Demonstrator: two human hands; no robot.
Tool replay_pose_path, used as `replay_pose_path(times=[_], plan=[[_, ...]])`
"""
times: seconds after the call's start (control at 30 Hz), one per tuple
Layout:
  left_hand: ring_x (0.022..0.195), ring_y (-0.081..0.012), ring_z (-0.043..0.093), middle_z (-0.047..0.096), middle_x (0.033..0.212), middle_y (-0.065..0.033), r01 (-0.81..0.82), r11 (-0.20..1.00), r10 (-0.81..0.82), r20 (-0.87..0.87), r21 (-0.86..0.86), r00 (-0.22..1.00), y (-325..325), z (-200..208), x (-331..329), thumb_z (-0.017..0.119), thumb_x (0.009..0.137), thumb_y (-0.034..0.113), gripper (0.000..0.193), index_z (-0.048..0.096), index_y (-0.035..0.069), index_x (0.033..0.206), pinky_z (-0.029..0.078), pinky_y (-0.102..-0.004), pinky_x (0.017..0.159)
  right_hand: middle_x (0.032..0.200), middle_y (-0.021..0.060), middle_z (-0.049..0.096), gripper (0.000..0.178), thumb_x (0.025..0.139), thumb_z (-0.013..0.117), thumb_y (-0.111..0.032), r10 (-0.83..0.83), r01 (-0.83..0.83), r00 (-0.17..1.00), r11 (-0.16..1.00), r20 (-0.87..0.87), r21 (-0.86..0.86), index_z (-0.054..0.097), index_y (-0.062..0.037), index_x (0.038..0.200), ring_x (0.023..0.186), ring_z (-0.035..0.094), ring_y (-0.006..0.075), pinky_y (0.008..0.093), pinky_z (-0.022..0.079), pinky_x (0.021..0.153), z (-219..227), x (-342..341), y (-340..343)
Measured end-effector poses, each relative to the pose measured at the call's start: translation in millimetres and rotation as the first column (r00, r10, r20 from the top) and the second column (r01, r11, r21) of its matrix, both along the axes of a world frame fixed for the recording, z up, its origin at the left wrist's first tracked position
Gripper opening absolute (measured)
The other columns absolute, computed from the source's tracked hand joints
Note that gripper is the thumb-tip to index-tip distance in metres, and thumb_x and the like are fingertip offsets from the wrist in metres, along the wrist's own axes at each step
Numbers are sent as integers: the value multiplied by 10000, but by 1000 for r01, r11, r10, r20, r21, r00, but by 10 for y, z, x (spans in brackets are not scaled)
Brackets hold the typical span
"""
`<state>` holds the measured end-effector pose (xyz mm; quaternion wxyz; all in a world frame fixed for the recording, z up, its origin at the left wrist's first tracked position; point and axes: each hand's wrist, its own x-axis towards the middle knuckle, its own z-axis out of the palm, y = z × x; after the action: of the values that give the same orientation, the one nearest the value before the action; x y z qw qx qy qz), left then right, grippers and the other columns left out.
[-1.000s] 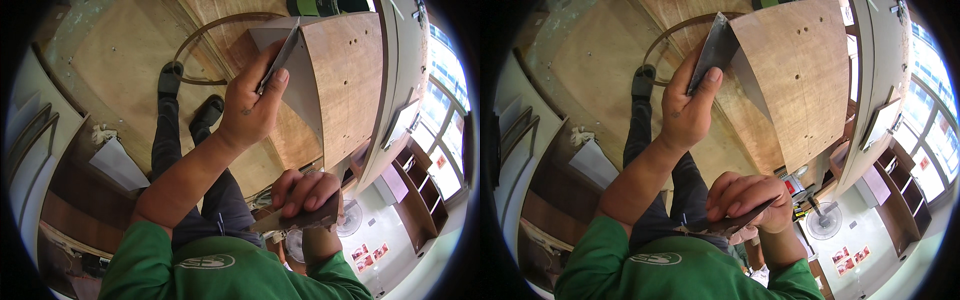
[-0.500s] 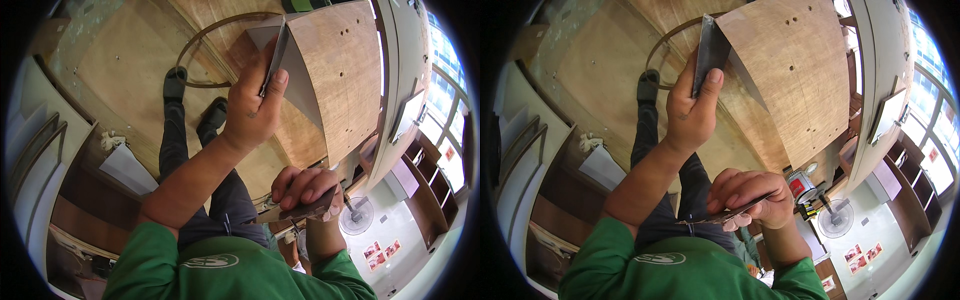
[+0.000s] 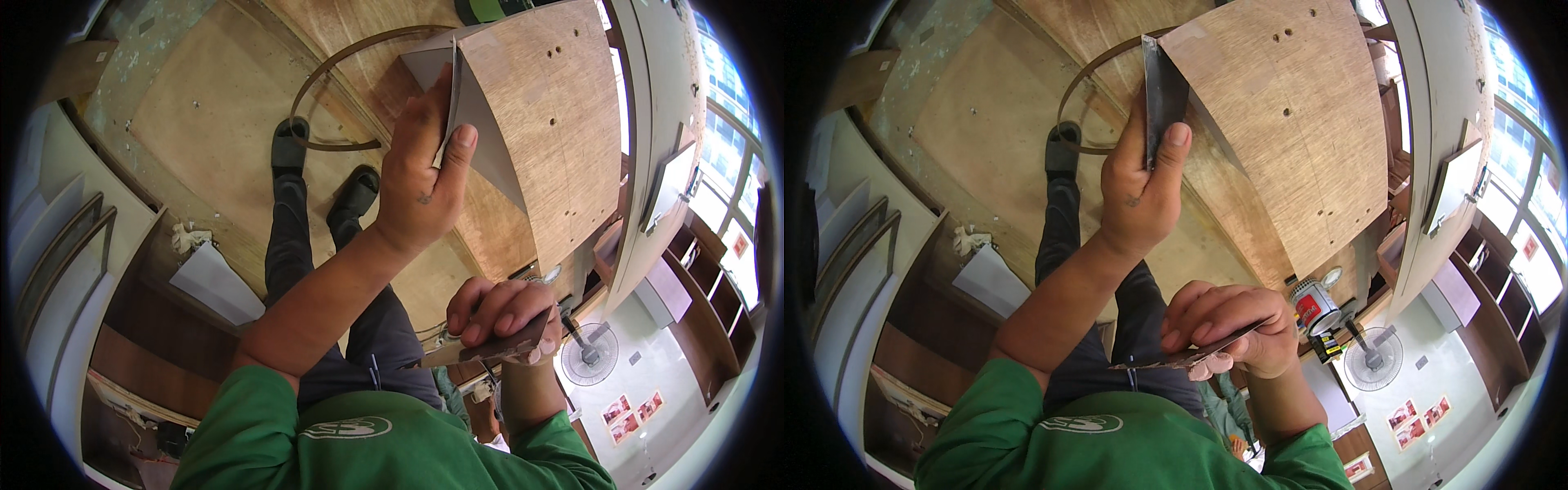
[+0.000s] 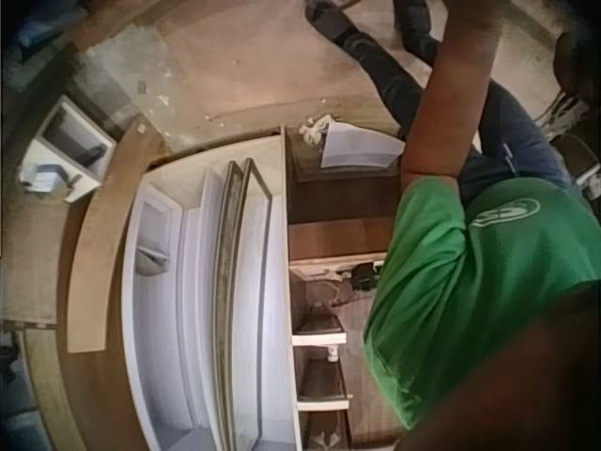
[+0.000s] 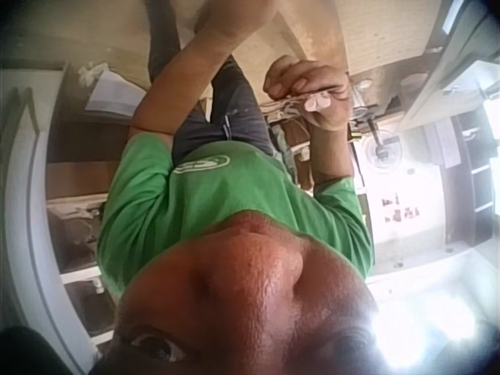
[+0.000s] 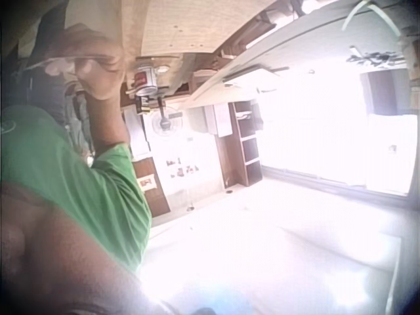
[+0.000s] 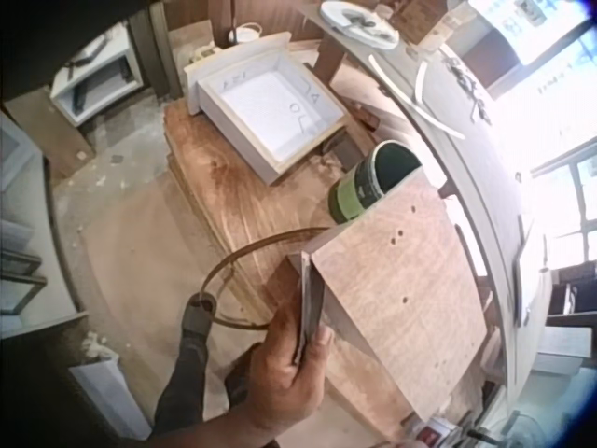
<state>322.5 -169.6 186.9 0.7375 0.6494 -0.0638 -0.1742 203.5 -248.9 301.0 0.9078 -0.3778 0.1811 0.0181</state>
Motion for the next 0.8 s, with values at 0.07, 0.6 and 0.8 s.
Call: replay_pose_path(times=[0.07, 0.6, 0.8], plan=[[1044, -294, 582, 604, 1219, -171, -2, 1000, 2, 17, 11, 1000, -12, 1, -10, 550, 1007, 120, 484, 435, -58, 1443, 459, -377, 941, 890, 263, 710, 276, 921, 673, -243, -4, 4, 1000, 1000, -1, -3, 725, 24, 963, 834, 680, 387, 490, 504, 792, -1, -3, -1], [1235, -362, 548, 499, 1445, -231, -50, 993, 21, 252, 111, 968, -130, -201, -52, 541, 1006, 139, 501, 412, -81, 1438, 332, -517, 1094, 899, 260, 707, 267, 937, 656, -228, -49, 49, 999, 999, 0, -2, 718, 29, 977, 847, 674, 397, 491, 506, 776, 1, -32, -34], [1238, -364, 542, 497, 1445, -233, -66, 985, 14, 300, 162, 954, -195, -271, -91, 512, 1014, 129, 515, 373, -82, 1463, 316, -524, 1101, 893, 258, 708, 268, 933, 661, -229, -82, 82, 997, 997, -9, -7, 717, 29, 980, 846, 676, 399, 487, 504, 774, -6, -43, -47]])
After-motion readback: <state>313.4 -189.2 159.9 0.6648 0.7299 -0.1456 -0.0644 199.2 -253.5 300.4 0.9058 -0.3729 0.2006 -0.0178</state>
